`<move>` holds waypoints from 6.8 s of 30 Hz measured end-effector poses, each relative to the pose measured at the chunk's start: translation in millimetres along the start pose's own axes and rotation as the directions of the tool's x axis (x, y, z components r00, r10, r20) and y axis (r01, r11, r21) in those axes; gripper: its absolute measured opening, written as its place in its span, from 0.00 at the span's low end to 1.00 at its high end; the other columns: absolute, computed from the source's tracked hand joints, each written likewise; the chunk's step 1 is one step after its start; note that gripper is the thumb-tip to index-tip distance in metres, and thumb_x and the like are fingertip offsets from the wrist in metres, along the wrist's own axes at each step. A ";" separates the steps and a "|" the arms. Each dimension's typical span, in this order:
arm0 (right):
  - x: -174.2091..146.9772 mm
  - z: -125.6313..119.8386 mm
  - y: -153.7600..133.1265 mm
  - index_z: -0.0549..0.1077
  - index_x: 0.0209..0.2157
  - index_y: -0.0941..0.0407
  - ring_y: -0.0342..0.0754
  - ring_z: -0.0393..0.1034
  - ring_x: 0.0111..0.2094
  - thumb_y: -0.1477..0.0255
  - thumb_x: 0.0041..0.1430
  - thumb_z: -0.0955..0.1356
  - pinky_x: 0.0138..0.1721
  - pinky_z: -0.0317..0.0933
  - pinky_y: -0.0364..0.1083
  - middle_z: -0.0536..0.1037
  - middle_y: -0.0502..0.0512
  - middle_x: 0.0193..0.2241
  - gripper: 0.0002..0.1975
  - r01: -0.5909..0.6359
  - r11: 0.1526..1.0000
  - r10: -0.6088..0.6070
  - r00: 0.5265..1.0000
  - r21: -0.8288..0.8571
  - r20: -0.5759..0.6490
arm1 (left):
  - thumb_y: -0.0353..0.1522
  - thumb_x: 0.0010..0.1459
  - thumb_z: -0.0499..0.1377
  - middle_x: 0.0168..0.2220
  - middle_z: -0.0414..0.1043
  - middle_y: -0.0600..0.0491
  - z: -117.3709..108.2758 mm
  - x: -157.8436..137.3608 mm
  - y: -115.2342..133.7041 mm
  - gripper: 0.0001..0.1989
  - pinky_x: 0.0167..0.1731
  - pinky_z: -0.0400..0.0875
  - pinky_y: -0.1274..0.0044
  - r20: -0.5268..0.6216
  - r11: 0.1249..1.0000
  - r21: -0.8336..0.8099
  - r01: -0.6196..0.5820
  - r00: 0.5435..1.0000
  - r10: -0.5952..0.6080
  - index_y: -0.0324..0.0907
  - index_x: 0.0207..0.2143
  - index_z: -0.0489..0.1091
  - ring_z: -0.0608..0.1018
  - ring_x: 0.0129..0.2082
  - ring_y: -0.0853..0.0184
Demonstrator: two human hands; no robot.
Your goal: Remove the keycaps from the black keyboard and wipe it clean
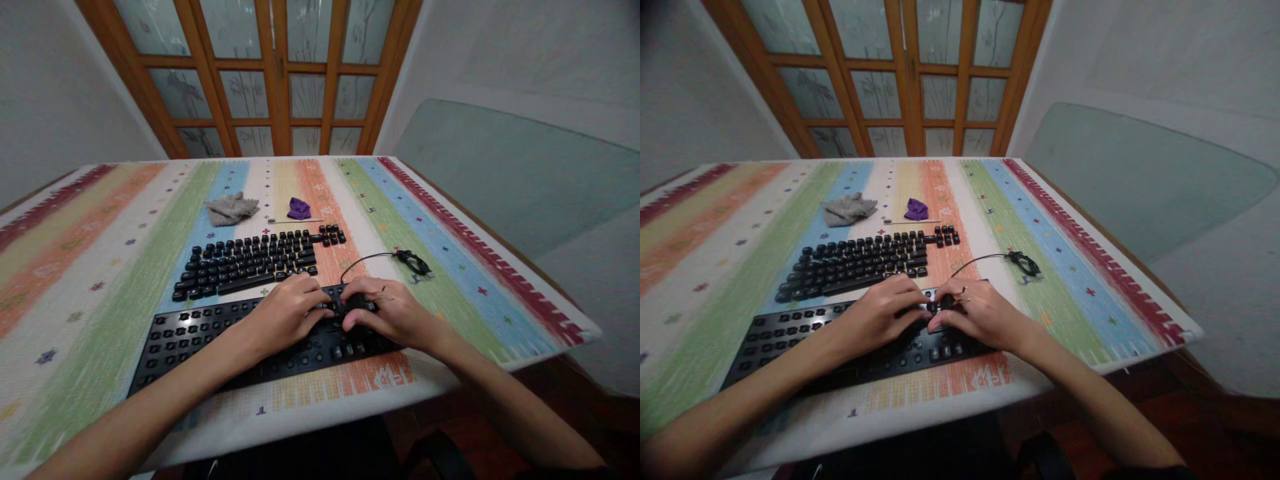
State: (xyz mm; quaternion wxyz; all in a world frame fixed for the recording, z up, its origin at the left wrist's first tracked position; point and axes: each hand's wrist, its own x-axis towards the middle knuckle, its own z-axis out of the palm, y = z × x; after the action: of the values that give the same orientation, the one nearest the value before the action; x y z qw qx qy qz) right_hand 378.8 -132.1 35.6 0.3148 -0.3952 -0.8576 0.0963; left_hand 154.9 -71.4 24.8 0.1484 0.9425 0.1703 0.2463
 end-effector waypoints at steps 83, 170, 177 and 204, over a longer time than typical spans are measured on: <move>-44.1 -12.1 2.7 0.77 0.36 0.54 0.43 0.75 0.30 0.59 0.61 0.71 0.31 0.65 0.43 0.81 0.50 0.30 0.13 -0.295 0.877 0.280 0.955 0.379 0.097 | 0.29 0.64 0.54 0.36 0.73 0.44 31.7 80.3 -69.9 0.09 0.45 0.70 0.65 0.073 0.944 0.316 0.090 0.990 -0.118 0.36 0.33 0.73 0.72 0.43 0.57; -10.7 26.5 -15.4 0.76 0.26 0.56 0.43 0.71 0.20 0.54 0.60 0.71 0.23 0.62 0.42 0.78 0.51 0.20 0.20 -0.160 0.950 0.236 0.930 0.269 -0.283 | 0.30 0.66 0.57 0.39 0.77 0.47 26.0 -36.9 46.2 0.10 0.38 0.76 0.69 -0.268 0.993 0.087 0.083 0.962 -0.057 0.36 0.48 0.70 0.78 0.37 0.62; -7.6 31.6 -21.6 0.76 0.25 0.56 0.44 0.71 0.18 0.50 0.59 0.69 0.23 0.62 0.43 0.76 0.51 0.17 0.23 -0.221 0.940 0.310 0.873 0.262 -0.378 | 0.24 0.63 0.56 0.34 0.78 0.45 30.4 -31.9 48.0 0.10 0.34 0.77 0.70 -0.306 0.939 0.344 0.007 0.946 0.105 0.30 0.47 0.71 0.79 0.32 0.62; -10.6 20.5 -13.6 0.77 0.25 0.55 0.46 0.75 0.22 0.49 0.55 0.72 0.27 0.68 0.44 0.80 0.52 0.21 0.22 -0.047 0.937 0.185 0.908 0.347 -0.376 | 0.32 0.56 0.66 0.30 0.81 0.54 11.1 -17.8 46.3 0.05 0.33 0.77 0.76 -0.118 0.770 -0.516 0.376 0.859 -0.499 0.41 0.35 0.77 0.82 0.28 0.66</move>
State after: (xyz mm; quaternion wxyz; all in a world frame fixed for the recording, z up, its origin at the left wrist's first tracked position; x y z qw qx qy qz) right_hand 363.0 -147.3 20.3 0.5401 -0.3990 -0.7202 0.1740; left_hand 157.5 -122.1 25.0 0.4059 0.7716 0.3379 0.3544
